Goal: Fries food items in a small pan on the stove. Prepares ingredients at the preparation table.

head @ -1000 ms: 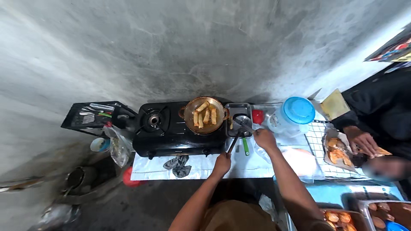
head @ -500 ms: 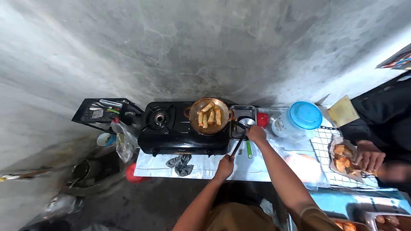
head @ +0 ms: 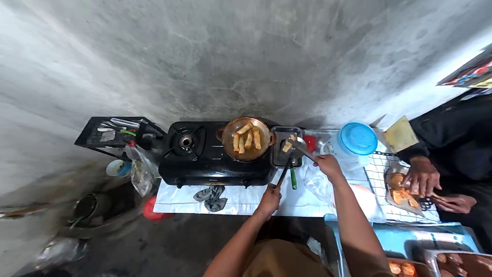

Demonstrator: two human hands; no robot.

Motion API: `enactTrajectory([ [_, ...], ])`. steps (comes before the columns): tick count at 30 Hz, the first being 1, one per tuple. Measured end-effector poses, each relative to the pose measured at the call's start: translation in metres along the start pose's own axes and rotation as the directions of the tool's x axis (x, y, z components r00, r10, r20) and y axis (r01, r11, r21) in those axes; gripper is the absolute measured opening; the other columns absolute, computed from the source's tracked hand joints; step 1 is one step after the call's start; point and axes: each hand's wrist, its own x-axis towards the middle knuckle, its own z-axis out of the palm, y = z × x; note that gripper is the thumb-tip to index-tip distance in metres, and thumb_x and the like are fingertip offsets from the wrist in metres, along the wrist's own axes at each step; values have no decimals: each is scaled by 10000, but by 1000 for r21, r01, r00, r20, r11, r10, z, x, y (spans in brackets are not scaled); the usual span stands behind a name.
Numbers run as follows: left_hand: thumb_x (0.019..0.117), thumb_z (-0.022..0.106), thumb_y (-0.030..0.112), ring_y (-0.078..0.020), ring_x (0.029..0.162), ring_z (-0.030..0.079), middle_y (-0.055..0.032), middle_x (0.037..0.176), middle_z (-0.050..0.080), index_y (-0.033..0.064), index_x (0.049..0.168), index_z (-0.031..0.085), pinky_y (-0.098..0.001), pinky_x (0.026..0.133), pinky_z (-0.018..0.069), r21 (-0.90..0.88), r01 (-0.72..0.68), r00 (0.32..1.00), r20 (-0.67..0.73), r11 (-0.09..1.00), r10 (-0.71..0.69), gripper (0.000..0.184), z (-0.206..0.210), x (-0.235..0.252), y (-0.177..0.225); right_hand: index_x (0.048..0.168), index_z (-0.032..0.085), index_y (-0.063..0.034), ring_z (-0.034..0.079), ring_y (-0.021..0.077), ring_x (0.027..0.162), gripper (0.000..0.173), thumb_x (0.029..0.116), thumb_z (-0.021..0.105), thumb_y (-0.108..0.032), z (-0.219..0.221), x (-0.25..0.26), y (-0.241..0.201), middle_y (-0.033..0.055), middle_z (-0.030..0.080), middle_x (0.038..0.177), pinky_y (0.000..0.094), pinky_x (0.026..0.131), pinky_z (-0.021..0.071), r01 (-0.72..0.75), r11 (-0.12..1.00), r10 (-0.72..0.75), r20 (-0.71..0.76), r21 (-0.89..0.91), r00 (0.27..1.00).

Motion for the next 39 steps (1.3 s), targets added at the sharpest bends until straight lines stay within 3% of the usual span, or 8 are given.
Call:
enactTrajectory([
  [3, 1119, 382, 285, -107, 510, 427, 7, 703, 447, 70, 1294, 457, -272, 477, 412, 8, -83, 997, 6, 996, 83, 287, 3, -17, 14, 946, 736, -63, 513, 147, 612, 412, 1059, 541, -408, -15, -16, -5, 35, 680, 803, 406, 622, 435, -28, 1000, 28, 29, 3, 999],
  [6, 1118, 385, 264, -113, 510, 428, 3, 704, 450, 63, 1258, 473, -275, 474, 411, 11, -147, 989, -35, 989, 147, 260, -1, -39, 34, 918, 724, -63, 469, 114, 564, 452, 1083, 490, -413, -29, -37, -24, 11, 652, 745, 359, 583, 407, -1, 1000, 1, 38, 16, 999],
  [11, 1107, 404, 242, -114, 510, 442, -10, 717, 482, 49, 1223, 509, -277, 462, 408, 23, -208, 968, -140, 978, 209, 248, -40, -79, 70, 850, 712, -56, 587, 214, 712, 521, 1091, 463, -445, -62, -86, -70, 71, 672, 785, 498, 709, 462, 166, 973, -166, 14, -158, 986],
  [14, 1102, 420, 246, -117, 508, 443, -12, 707, 477, 48, 1196, 523, -280, 462, 409, 70, -236, 949, -199, 969, 246, 242, -81, -97, 81, 842, 702, -67, 592, 232, 717, 514, 1094, 448, -436, -66, -105, -96, 76, 653, 769, 518, 706, 461, 263, 945, -278, -52, -192, 959],
  [18, 1100, 428, 269, -137, 531, 479, -26, 726, 515, 50, 1207, 546, -306, 489, 441, 205, -229, 907, -310, 952, 285, 271, -136, -113, 81, 1144, 727, -56, 677, 371, 1015, 508, 1087, 422, -458, -25, -88, -126, 200, 711, 1064, 637, 907, 500, 258, 930, -277, -36, -263, 960],
  [23, 1088, 452, 278, -159, 596, 524, -43, 747, 540, 48, 1170, 574, -347, 569, 477, 317, -207, 847, -415, 926, 332, 272, -187, -121, 70, 1131, 738, -65, 650, 411, 1148, 496, 1056, 460, -469, 48, -55, -154, 223, 698, 1182, 676, 938, 483, 216, 887, -213, 53, -408, 976],
  [30, 1093, 445, 226, -132, 578, 521, -29, 731, 532, 30, 1153, 564, -309, 557, 474, 264, -220, 839, -441, 939, 320, 238, -212, -128, 58, 1029, 722, -3, 664, 386, 1048, 477, 1028, 545, -447, 87, -31, -155, 223, 699, 1087, 629, 907, 495, 179, 916, -155, 96, -358, 983],
  [39, 1089, 437, 241, -134, 590, 532, -28, 737, 534, 46, 1146, 571, -318, 575, 487, 299, -225, 847, -411, 927, 338, 243, -230, -121, 57, 1031, 740, -36, 681, 309, 931, 439, 1027, 565, -439, 109, -35, -142, 147, 729, 994, 570, 875, 511, 135, 966, -123, 68, -219, 990],
])
